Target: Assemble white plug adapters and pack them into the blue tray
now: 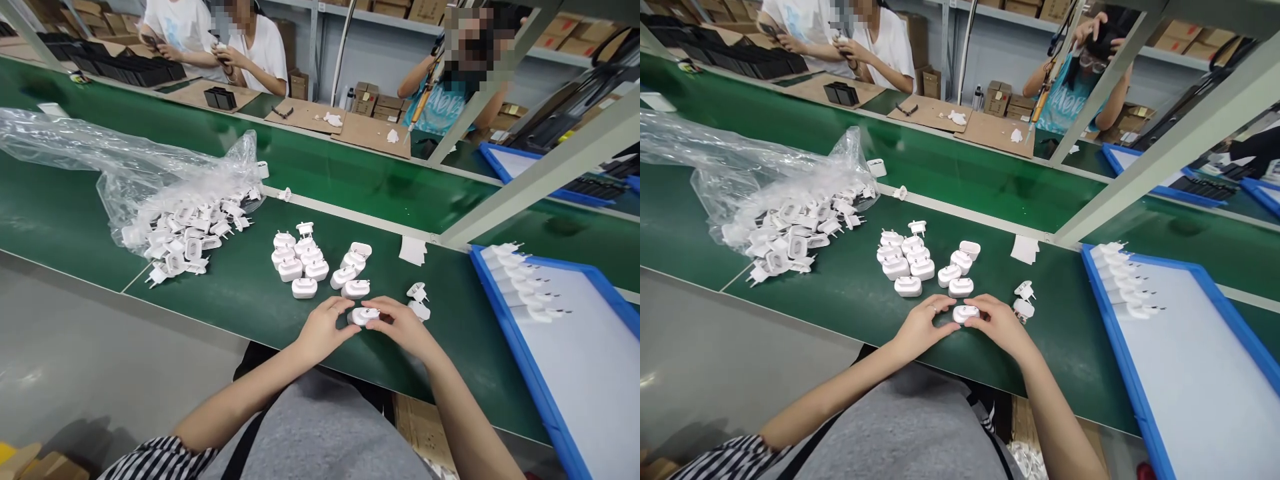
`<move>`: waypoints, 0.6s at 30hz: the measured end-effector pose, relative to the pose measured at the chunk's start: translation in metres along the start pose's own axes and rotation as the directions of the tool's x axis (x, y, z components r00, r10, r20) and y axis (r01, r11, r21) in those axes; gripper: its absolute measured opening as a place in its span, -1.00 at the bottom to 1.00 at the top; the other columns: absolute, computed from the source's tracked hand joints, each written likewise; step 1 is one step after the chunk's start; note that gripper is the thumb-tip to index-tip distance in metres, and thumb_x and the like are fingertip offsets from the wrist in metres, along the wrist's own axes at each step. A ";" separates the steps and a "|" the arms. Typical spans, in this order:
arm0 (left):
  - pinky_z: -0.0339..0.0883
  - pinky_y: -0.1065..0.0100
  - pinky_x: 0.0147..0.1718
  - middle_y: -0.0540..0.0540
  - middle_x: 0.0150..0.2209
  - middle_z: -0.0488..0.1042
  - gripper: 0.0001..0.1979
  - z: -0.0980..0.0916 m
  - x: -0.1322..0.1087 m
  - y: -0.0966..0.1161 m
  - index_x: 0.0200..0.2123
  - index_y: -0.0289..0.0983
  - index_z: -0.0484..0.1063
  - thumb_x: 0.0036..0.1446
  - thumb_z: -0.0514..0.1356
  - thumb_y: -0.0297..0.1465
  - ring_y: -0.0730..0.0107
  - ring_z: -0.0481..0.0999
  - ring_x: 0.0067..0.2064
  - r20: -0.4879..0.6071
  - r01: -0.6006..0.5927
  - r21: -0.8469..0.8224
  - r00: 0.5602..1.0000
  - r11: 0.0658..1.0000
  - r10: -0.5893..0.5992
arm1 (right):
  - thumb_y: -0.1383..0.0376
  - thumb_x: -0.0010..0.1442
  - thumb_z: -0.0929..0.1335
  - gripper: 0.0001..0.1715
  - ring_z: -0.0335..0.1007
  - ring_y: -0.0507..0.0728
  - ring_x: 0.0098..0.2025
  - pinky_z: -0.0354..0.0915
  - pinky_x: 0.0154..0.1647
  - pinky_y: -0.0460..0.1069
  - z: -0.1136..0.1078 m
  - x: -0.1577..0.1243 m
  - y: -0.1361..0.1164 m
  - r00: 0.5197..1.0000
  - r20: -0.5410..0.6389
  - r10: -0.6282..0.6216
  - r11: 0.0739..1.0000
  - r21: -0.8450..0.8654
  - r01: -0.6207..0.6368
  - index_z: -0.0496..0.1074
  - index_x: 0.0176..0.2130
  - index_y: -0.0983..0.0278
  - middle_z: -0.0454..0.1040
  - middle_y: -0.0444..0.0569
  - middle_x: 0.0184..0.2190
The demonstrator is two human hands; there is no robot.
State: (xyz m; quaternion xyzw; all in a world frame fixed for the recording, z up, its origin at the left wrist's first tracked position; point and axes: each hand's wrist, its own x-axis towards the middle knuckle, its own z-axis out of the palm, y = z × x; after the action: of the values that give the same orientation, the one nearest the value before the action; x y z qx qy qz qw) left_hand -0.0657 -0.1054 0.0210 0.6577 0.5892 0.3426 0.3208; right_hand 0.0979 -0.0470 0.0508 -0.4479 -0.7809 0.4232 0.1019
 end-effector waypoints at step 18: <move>0.23 0.33 -0.45 -0.18 -0.49 0.43 -0.90 -0.017 0.041 0.050 -0.48 -0.38 0.41 -0.16 0.12 -0.54 0.21 0.41 -0.40 0.404 0.041 0.492 0.874 0.870 -0.269 | 0.47 -0.14 0.25 -0.81 0.30 0.08 -0.46 0.10 -0.52 -0.10 -0.003 0.011 -0.037 0.984 0.085 0.157 0.859 -0.503 -0.094 0.37 -0.44 0.29 0.42 -0.07 -0.53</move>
State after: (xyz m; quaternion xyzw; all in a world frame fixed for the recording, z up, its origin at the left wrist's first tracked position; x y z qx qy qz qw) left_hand -0.0492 -0.0692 0.0752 0.7265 0.6135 -0.0035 0.3097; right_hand 0.0707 -0.0458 0.0785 -0.4820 -0.8374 0.2406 -0.0930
